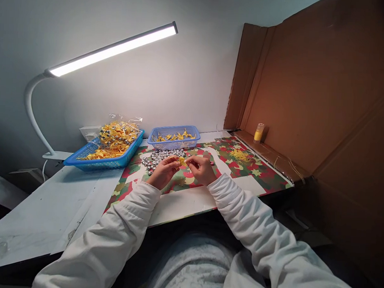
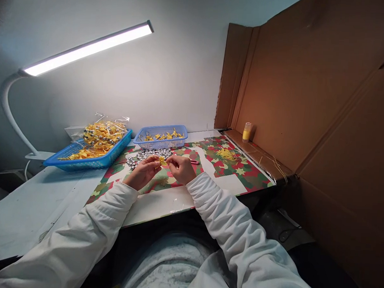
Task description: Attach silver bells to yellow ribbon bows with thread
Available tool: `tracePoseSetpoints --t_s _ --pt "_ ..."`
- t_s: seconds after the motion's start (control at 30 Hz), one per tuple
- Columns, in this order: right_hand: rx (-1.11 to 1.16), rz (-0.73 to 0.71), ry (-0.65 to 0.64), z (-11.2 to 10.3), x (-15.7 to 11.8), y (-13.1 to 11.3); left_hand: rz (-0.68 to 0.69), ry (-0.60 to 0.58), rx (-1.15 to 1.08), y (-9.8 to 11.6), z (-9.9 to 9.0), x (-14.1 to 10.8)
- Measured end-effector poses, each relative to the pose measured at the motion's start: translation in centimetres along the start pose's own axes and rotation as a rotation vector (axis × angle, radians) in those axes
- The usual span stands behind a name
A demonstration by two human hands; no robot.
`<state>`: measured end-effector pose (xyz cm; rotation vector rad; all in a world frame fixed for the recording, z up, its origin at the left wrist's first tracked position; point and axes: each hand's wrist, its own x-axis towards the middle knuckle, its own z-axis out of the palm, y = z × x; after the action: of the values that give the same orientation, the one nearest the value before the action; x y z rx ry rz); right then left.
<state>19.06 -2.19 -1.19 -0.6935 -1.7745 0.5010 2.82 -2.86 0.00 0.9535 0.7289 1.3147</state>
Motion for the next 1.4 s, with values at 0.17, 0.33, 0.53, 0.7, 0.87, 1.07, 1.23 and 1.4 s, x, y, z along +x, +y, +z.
tracePoseSetpoints --t_s 0.17,0.33,0.53,0.7,0.87,1.07,1.23,1.4 --pt "-0.004 0.011 0.000 -0.05 0.02 -0.03 0.101 -0.009 0.108 -0.03 0.11 -0.12" --pt "-0.012 0.030 -0.007 -0.10 0.05 -0.10 0.102 -0.006 0.131 0.21 0.44 -0.40" --pt "0.009 0.043 -0.003 -0.20 0.13 -0.24 0.119 0.034 0.076 0.23 0.57 -0.24" --pt "0.021 0.037 -0.008 -0.17 0.10 -0.16 0.116 0.019 0.080 0.12 0.50 -0.15" --pt "0.009 0.034 -0.011 -0.09 0.07 0.00 0.079 -0.005 0.091 0.15 0.37 -0.25" --pt "0.008 0.024 -0.029 -0.03 0.03 -0.06 0.039 -0.015 0.074 0.22 0.42 -0.39" --pt "0.037 0.015 -0.028 0.01 0.04 -0.27 0.026 -0.007 0.047 0.18 0.47 -0.39" --pt "0.047 -0.004 -0.004 -0.06 0.17 -0.18 0.027 -0.021 0.014 0.24 0.38 -0.30"
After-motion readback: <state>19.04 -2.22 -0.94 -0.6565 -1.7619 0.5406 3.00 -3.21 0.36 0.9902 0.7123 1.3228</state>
